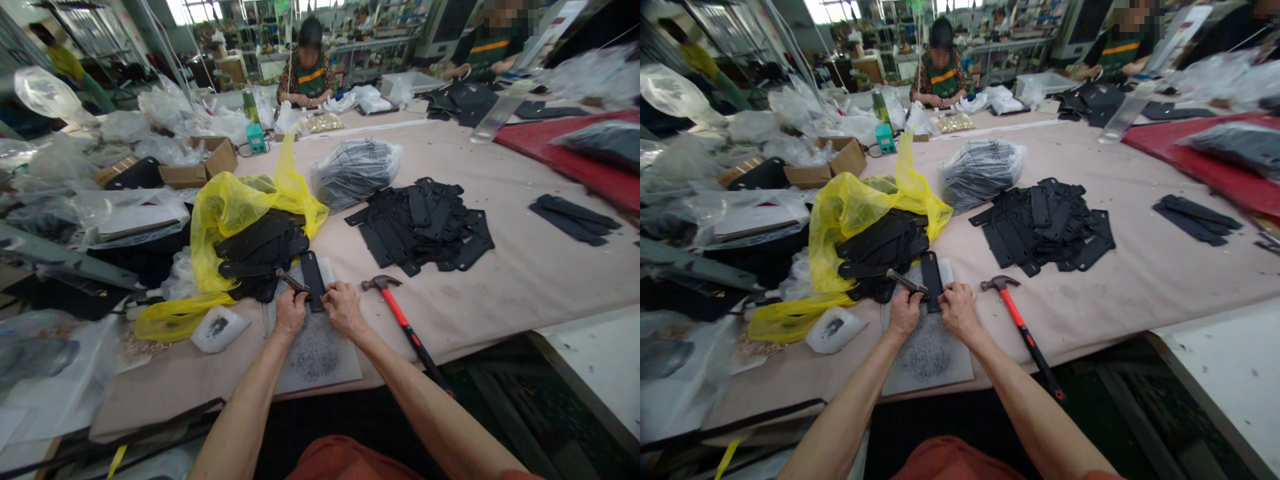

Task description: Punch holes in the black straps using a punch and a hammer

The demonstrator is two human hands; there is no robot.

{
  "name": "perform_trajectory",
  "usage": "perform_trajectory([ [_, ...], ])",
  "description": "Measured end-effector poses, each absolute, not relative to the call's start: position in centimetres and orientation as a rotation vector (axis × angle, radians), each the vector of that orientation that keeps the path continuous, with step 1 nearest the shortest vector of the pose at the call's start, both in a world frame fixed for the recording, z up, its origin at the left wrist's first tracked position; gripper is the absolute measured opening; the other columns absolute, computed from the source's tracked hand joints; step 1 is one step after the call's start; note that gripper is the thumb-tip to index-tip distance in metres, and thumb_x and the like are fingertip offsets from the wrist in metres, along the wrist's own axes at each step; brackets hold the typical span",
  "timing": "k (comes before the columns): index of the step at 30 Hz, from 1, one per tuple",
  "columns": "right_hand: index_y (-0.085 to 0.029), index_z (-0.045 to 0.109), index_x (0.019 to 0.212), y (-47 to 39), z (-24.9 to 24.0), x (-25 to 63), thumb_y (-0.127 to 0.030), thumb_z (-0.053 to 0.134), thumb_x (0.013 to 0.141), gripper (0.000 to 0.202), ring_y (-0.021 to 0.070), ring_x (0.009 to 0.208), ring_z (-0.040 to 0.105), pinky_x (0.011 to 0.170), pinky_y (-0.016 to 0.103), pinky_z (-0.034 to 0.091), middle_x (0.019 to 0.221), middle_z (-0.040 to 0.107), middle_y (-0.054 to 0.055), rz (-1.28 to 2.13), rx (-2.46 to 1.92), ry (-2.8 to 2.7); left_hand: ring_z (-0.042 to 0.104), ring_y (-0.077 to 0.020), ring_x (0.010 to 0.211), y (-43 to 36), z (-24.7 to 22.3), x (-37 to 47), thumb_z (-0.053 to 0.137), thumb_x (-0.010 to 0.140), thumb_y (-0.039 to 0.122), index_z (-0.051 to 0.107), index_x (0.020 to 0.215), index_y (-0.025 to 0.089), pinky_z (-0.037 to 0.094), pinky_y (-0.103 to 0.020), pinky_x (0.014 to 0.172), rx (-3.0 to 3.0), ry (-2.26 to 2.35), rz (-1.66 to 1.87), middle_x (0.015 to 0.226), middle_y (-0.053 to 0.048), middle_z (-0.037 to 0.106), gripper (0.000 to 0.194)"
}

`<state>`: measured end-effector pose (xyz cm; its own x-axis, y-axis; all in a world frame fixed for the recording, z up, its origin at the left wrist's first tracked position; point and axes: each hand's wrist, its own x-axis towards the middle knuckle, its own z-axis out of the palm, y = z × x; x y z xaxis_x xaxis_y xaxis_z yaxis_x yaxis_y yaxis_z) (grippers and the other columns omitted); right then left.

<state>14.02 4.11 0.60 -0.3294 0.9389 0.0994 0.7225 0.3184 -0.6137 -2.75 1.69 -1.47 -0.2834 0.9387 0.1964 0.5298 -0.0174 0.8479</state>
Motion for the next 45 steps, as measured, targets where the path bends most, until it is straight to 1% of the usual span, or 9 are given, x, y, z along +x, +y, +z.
perform_trajectory([
  [5,-0.021,0.063,0.076,3.5,-0.4,15.3,-0.009,0.057,0.074,0.014,0.023,0.104,0.051,0.092,0.039,0.035,0.109,0.063,0.004,0.704,-1.424,-2.045,0.069,-0.0224,0.088,1.7,-1.5,-2.7,0.051,0.084,0.02,0.067,0.096,0.019,0.055,-0.036,0.083,1.526,1.818,1.247,0.093,-0.006,0.073,0.02],
  [9,-0.022,0.065,0.086,3.4,-1.0,16.0,-0.011,0.057,0.073,0.019,0.0236,0.105,0.052,0.094,0.04,0.037,0.109,0.063,0.005,0.751,-1.44,-1.99,0.068,-0.0224,0.089,1.7,-1.4,-2.7,0.051,0.084,0.02,0.067,0.095,0.019,0.054,-0.035,0.082,1.524,1.826,1.236,0.093,-0.006,0.073,0.02],
  [18,-0.024,0.069,0.096,4.4,-0.2,15.0,-0.017,0.058,0.079,0.021,0.024,0.107,0.05,0.095,0.039,0.034,0.111,0.061,0.005,0.734,-1.503,-2.068,0.069,-0.0204,0.087,1.6,-1.0,-2.6,0.051,0.085,0.021,0.067,0.095,0.02,0.055,-0.032,0.081,1.479,1.809,1.236,0.093,-0.005,0.073,0.019],
  [26,-0.023,0.061,0.117,5.3,0.9,13.8,-0.027,0.061,0.081,0.036,0.0283,0.11,0.048,0.096,0.042,0.032,0.121,0.058,0.009,0.632,-1.605,-2.126,0.068,-0.0196,0.085,1.7,-0.8,-2.5,0.05,0.085,0.021,0.067,0.096,0.019,0.054,-0.031,0.081,1.451,1.818,1.207,0.091,-0.005,0.073,0.02],
  [28,-0.021,0.056,0.125,5.8,1.0,13.2,-0.033,0.063,0.08,0.047,0.0311,0.116,0.046,0.098,0.045,0.031,0.13,0.053,0.012,0.599,-1.627,-2.149,0.068,-0.0197,0.087,1.8,-0.8,-2.6,0.049,0.085,0.022,0.067,0.096,0.019,0.053,-0.031,0.082,1.449,1.822,1.21,0.093,-0.005,0.073,0.021],
  [31,-0.016,0.043,0.138,6.7,1.1,12.3,-0.038,0.067,0.076,0.071,0.0363,0.129,0.037,0.103,0.05,0.029,0.146,0.037,0.018,0.587,-1.644,-2.214,0.068,-0.0205,0.09,1.7,-0.9,-2.8,0.051,0.086,0.025,0.068,0.094,0.019,0.053,-0.031,0.084,1.426,1.861,1.255,0.094,-0.006,0.073,0.02],
  [33,-0.015,0.037,0.143,7.1,1.1,12.0,-0.038,0.068,0.074,0.079,0.0376,0.134,0.032,0.105,0.051,0.029,0.152,0.028,0.019,0.636,-1.644,-2.253,0.068,-0.0211,0.088,1.7,-1.0,-2.9,0.052,0.086,0.028,0.068,0.093,0.018,0.053,-0.031,0.083,1.379,1.929,1.3,0.091,-0.006,0.073,0.02],
  [35,-0.014,0.034,0.144,7.1,0.9,12.0,-0.037,0.068,0.073,0.081,0.037,0.135,0.032,0.105,0.05,0.031,0.153,0.026,0.02,0.7,-1.643,-2.255,0.068,-0.0214,0.086,1.6,-1.0,-3.1,0.053,0.086,0.03,0.068,0.092,0.018,0.053,-0.031,0.08,1.337,1.999,1.319,0.089,-0.006,0.073,0.02],
  [45,-0.017,0.05,0.128,3.9,-0.3,13.3,-0.03,0.062,0.078,0.053,0.03,0.121,0.047,0.101,0.043,0.039,0.129,0.051,0.015,0.65,-1.622,-1.984,0.068,-0.0225,0.083,1.6,-0.9,-3.1,0.053,0.086,0.032,0.067,0.091,0.019,0.051,-0.03,0.076,1.315,2.085,1.244,0.086,-0.006,0.073,0.019],
])
